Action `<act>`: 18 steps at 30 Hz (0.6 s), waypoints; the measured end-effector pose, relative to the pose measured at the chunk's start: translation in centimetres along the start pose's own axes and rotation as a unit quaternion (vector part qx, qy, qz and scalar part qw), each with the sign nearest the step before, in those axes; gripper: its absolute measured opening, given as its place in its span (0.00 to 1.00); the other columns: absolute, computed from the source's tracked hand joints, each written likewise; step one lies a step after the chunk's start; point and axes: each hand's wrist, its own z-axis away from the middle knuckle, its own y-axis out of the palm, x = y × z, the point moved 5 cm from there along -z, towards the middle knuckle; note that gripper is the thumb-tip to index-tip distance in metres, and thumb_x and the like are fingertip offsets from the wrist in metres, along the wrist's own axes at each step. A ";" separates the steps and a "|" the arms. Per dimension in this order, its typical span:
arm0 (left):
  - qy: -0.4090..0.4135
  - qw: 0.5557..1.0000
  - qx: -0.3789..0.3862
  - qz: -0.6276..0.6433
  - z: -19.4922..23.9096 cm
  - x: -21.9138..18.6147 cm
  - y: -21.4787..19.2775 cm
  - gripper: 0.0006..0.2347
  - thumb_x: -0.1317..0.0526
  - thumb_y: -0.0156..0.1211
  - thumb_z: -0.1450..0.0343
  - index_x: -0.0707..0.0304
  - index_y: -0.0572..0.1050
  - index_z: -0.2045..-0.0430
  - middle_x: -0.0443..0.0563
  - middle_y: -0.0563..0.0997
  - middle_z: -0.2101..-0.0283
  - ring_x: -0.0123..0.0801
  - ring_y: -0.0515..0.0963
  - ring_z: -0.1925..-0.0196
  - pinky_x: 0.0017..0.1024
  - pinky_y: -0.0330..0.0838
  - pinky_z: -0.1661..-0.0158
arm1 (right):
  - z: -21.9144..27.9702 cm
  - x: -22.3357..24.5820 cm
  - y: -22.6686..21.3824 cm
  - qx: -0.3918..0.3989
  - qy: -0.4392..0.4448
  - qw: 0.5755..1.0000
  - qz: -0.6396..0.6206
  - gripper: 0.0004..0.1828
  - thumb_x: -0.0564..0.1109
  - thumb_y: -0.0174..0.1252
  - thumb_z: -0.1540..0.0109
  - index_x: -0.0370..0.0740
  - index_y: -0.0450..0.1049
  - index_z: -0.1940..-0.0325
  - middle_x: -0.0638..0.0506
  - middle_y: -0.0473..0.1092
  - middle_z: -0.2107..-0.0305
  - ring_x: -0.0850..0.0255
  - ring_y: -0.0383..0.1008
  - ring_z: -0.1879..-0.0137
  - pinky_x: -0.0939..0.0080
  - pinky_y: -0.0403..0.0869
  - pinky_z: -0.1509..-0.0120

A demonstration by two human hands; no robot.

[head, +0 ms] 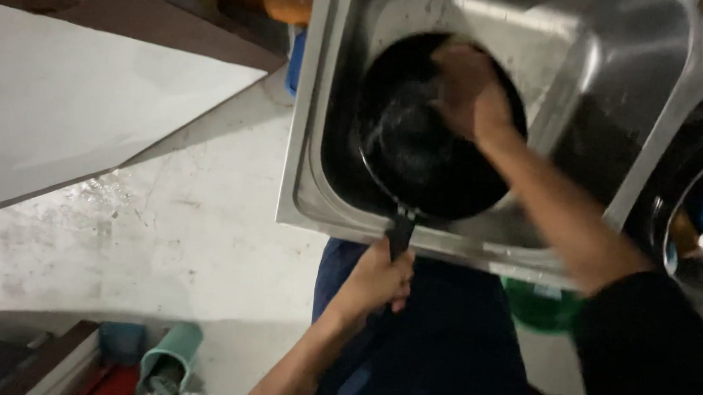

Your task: The person washes a black frying pan in a double-basin stainless steel sink. They scrape food residue with a wooden spoon, rinse with water from a plastic cup, and scrub the pan with a yellow sponge. The pan remains in the sink at the end of the clip.

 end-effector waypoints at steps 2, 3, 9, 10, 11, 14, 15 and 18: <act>0.048 0.999 0.023 -0.005 -0.5 0.0 0.0 0.05 0.65 0.49 0.23 0.69 0.66 0.65 0.45 0.66 0.80 0.26 0.68 0.85 0.29 0.65 0.86 | 6.2 -3.3 0.8 -0.041 -0.007 0.999 0.025 0.36 0.54 0.58 0.31 0.37 0.59 0.22 0.33 0.62 0.30 0.34 0.58 0.25 0.38 0.57 0.21; 0.008 0.999 0.021 0.043 -0.7 0.1 0.1 0.05 0.64 0.49 0.23 0.66 0.64 0.64 0.45 0.66 0.80 0.26 0.66 0.85 0.29 0.64 0.86 | 10.2 -4.3 3.4 0.057 -0.020 0.998 -0.009 0.39 0.55 0.59 0.34 0.38 0.56 0.23 0.33 0.55 0.29 0.36 0.52 0.24 0.41 0.53 0.21; -0.043 0.997 0.039 0.051 -0.6 -0.8 0.3 0.05 0.63 0.50 0.24 0.56 0.62 0.60 0.44 0.64 0.80 0.25 0.63 0.86 0.29 0.63 0.86 | 10.5 11.1 2.0 0.296 0.097 0.820 -0.480 0.41 0.66 0.29 0.29 0.42 0.37 0.18 0.46 0.31 0.20 0.54 0.27 0.15 0.54 0.35 0.17; -0.045 0.998 0.037 0.040 -0.4 -1.3 0.6 0.07 0.63 0.49 0.25 0.49 0.62 0.56 0.44 0.64 0.81 0.26 0.64 0.87 0.29 0.63 0.86 | 8.5 12.5 1.7 0.233 0.025 0.801 -0.551 0.42 0.67 0.27 0.27 0.38 0.34 0.18 0.43 0.29 0.19 0.53 0.26 0.14 0.55 0.34 0.16; -0.044 0.998 0.037 0.037 -0.6 -1.0 0.6 0.07 0.63 0.49 0.25 0.49 0.62 0.56 0.44 0.64 0.81 0.26 0.64 0.87 0.29 0.63 0.86 | 7.8 9.8 4.9 0.230 0.024 0.802 -0.551 0.42 0.67 0.27 0.27 0.38 0.34 0.18 0.43 0.29 0.19 0.53 0.26 0.14 0.55 0.34 0.16; -0.032 0.999 0.001 -0.001 -1.0 -0.1 0.0 0.06 0.63 0.50 0.26 0.55 0.62 0.58 0.46 0.65 0.82 0.27 0.66 0.88 0.31 0.64 0.87 | 5.2 3.9 8.2 0.152 -0.039 0.970 -0.184 0.38 0.59 0.40 0.28 0.37 0.42 0.19 0.39 0.39 0.21 0.48 0.35 0.16 0.53 0.41 0.16; -0.027 1.000 0.010 0.008 -1.3 -0.1 -0.3 0.05 0.63 0.50 0.25 0.60 0.62 0.61 0.46 0.65 0.81 0.27 0.66 0.87 0.31 0.64 0.87 | 3.8 2.3 5.9 0.163 0.086 0.973 -0.141 0.37 0.58 0.44 0.29 0.40 0.47 0.20 0.41 0.45 0.22 0.49 0.41 0.16 0.54 0.45 0.14; -0.024 0.999 0.021 0.008 -1.0 -0.1 -0.7 0.05 0.63 0.50 0.24 0.65 0.63 0.63 0.45 0.65 0.80 0.26 0.65 0.87 0.30 0.63 0.87 | 4.4 -0.1 6.6 0.125 0.189 0.970 -0.084 0.38 0.56 0.48 0.30 0.39 0.49 0.21 0.37 0.45 0.24 0.44 0.44 0.18 0.51 0.47 0.16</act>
